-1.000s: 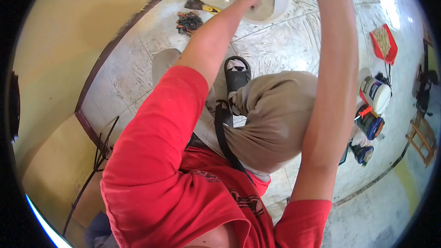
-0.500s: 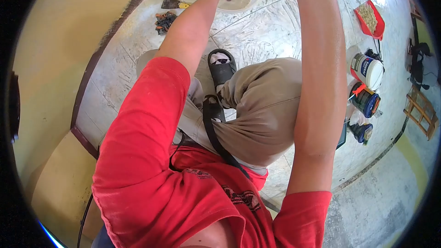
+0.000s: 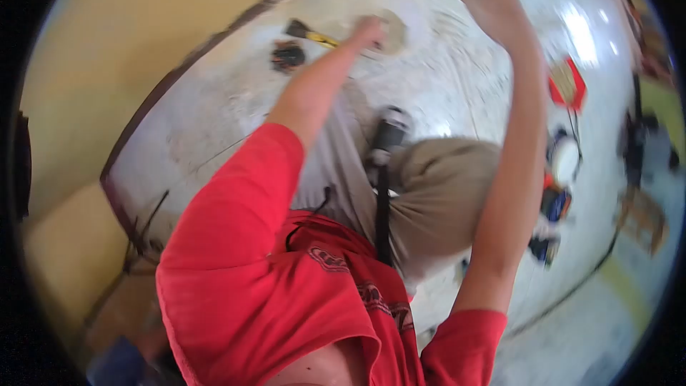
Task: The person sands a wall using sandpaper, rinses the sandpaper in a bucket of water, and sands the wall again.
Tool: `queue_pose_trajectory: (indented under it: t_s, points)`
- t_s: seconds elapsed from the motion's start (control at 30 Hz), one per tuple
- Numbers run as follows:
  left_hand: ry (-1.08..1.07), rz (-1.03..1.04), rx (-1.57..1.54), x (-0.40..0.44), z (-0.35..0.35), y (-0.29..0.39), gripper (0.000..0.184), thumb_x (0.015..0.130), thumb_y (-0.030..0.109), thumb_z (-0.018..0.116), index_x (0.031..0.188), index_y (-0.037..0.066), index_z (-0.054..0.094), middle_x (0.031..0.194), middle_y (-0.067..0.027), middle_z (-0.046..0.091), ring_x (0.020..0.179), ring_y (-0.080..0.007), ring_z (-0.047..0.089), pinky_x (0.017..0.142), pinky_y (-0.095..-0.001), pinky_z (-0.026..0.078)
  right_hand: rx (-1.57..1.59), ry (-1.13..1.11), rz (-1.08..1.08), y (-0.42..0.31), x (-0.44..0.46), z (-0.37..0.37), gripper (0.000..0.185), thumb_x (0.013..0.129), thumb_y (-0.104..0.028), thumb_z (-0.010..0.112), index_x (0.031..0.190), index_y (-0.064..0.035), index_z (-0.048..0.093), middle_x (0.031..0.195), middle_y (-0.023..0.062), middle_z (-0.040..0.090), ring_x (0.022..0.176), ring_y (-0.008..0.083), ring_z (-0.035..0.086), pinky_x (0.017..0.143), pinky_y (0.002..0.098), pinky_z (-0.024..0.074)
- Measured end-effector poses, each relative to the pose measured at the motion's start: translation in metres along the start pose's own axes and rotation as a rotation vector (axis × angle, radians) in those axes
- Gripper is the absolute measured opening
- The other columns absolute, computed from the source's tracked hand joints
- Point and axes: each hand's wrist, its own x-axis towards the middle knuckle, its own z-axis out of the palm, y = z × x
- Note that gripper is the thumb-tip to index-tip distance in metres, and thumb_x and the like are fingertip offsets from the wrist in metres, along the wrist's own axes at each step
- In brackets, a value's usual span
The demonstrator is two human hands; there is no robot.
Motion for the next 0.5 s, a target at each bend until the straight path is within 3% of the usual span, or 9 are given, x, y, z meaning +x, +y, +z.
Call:
queue_pose_trajectory:
  t_s: [0.03, 0.07, 0.1, 0.13, 0.2, 0.27, 0.3, 0.37, 0.5]
  points:
    - [0.119, -0.053, -0.084, 0.016, 0.022, -0.012, 0.060, 0.060, 0.010, 0.087, 0.118, 0.009, 0.072, 0.098, -0.0193, 0.075, 0.090, -0.0311, 0.073, 0.087, -0.0414, 0.059, 0.029, -0.020, -0.031, 0.003, 0.009, 0.002, 0.037, 0.097, -0.037, 0.063, 0.113, -0.0040, 0.070, 0.109, 0.0150, 0.071, 0.103, 0.0250, 0.067, 0.093, 0.0378, 0.0494]
    - [0.277, 0.066, 0.022, -0.001, 0.013, -0.004, 0.054, 0.061, 0.008, 0.083, 0.114, 0.003, 0.074, 0.091, -0.0226, 0.074, 0.084, -0.0310, 0.075, 0.069, -0.0420, 0.061, 0.063, -0.055, -0.067, 0.003, 0.018, 0.012, 0.036, 0.095, -0.036, 0.064, 0.108, -0.0032, 0.070, 0.104, 0.0174, 0.072, 0.099, 0.0263, 0.067, 0.091, 0.0394, 0.0498]
    - [0.240, -0.127, 0.067, 0.002, 0.007, 0.005, 0.045, 0.059, 0.007, 0.084, 0.102, -0.001, 0.075, 0.087, -0.0214, 0.075, 0.079, -0.0297, 0.075, 0.067, -0.0412, 0.062, 0.116, -0.127, -0.104, -0.001, 0.031, 0.017, 0.037, 0.095, -0.036, 0.064, 0.109, -0.0027, 0.069, 0.105, 0.0180, 0.072, 0.100, 0.0279, 0.067, 0.091, 0.0393, 0.0499]
    - [0.049, -0.139, 0.065, -0.023, -0.025, 0.030, 0.030, 0.063, 0.009, 0.083, 0.089, -0.003, 0.075, 0.080, -0.0193, 0.075, 0.072, -0.0284, 0.075, 0.068, -0.0400, 0.062, 0.221, -0.125, -0.155, -0.016, 0.032, 0.028, 0.037, 0.095, -0.036, 0.064, 0.110, -0.0024, 0.068, 0.105, 0.0182, 0.072, 0.099, 0.0285, 0.067, 0.090, 0.0397, 0.0501]
    - [0.044, -0.194, 0.021, -0.018, -0.015, 0.024, 0.025, 0.064, 0.009, 0.081, 0.086, -0.002, 0.076, 0.080, -0.0193, 0.074, 0.076, -0.0291, 0.076, 0.071, -0.0396, 0.061, 0.302, -0.127, -0.191, -0.014, 0.037, 0.038, 0.037, 0.095, -0.035, 0.063, 0.110, -0.0021, 0.067, 0.106, 0.0184, 0.071, 0.098, 0.0292, 0.067, 0.089, 0.0401, 0.0503]
    - [0.098, -0.194, -0.065, -0.021, -0.018, 0.031, 0.018, 0.068, 0.009, 0.077, 0.083, 0.001, 0.077, 0.080, -0.0178, 0.075, 0.076, -0.0292, 0.076, 0.072, -0.0391, 0.061, 0.198, -0.368, -0.221, -0.002, 0.041, 0.049, 0.036, 0.096, -0.034, 0.062, 0.111, -0.0015, 0.065, 0.107, 0.0186, 0.070, 0.098, 0.0294, 0.066, 0.089, 0.0403, 0.0499]
    - [0.096, -0.209, -0.067, -0.022, -0.016, 0.031, 0.018, 0.068, 0.009, 0.077, 0.083, 0.001, 0.077, 0.080, -0.0178, 0.075, 0.076, -0.0292, 0.076, 0.072, -0.0391, 0.061, 0.205, -0.381, -0.227, 0.012, 0.044, 0.055, 0.036, 0.096, -0.034, 0.062, 0.111, -0.0015, 0.065, 0.107, 0.0186, 0.070, 0.098, 0.0294, 0.066, 0.089, 0.0403, 0.0499]
    - [0.065, -0.210, 0.145, -0.019, -0.021, 0.030, 0.017, 0.072, 0.011, 0.076, 0.085, 0.001, 0.077, 0.080, -0.0150, 0.076, 0.071, -0.0264, 0.076, 0.069, -0.0367, 0.061, 0.091, -0.502, -0.211, 0.035, 0.064, 0.064, 0.036, 0.096, -0.035, 0.060, 0.111, -0.0026, 0.065, 0.107, 0.0184, 0.070, 0.099, 0.0299, 0.066, 0.089, 0.0409, 0.0495]
    - [-0.122, -0.366, 0.055, -0.021, -0.026, 0.035, 0.018, 0.077, 0.015, 0.078, 0.088, 0.000, 0.076, 0.083, -0.0134, 0.077, 0.069, -0.0224, 0.076, 0.067, -0.0332, 0.062, 0.124, -0.460, -0.366, 0.066, 0.118, 0.084, 0.039, 0.095, -0.038, 0.060, 0.111, -0.0026, 0.066, 0.107, 0.0188, 0.070, 0.100, 0.0311, 0.066, 0.089, 0.0412, 0.0491]
